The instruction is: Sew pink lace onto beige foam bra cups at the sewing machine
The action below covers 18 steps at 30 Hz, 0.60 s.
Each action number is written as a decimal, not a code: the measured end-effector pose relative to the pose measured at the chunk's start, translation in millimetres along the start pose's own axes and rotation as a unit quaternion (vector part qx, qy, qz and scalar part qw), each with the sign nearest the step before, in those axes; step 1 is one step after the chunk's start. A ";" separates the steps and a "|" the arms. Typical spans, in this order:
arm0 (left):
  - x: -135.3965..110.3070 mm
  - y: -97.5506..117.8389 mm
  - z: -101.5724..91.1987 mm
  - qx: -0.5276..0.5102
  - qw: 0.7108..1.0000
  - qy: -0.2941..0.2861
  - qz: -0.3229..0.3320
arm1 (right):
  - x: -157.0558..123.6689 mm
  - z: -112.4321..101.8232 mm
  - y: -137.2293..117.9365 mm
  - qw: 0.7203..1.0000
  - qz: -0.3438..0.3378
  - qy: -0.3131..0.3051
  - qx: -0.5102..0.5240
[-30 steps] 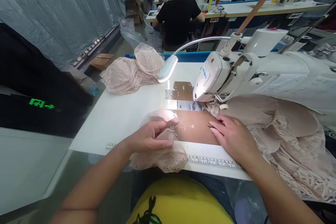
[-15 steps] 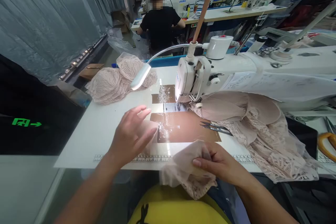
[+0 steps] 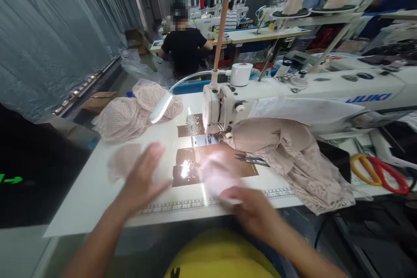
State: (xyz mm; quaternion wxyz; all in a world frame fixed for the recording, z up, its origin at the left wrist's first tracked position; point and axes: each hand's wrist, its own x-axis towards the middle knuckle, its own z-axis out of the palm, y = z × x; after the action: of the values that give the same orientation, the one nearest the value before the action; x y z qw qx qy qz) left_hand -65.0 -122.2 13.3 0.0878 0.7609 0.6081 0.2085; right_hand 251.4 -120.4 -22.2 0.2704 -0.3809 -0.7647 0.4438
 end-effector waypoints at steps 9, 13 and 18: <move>-20.1 69.8 32.6 -0.336 0.934 -0.104 -0.059 | 28.9 23.1 -55.6 0.919 -0.328 0.061 -0.209; -16.5 30.3 25.6 -0.240 0.952 0.059 -0.182 | 21.1 -6.9 -64.7 0.899 -0.341 0.136 -0.239; -23.5 30.7 18.4 -0.304 0.927 -0.031 -0.218 | 26.8 -8.9 -60.3 0.922 -0.289 0.241 -0.095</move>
State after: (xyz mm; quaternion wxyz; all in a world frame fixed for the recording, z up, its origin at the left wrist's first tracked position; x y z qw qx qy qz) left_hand -34.0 -150.1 3.6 0.3773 0.5521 0.6634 0.3357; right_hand 222.3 -113.1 37.3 0.5255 -0.2623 -0.7921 0.1662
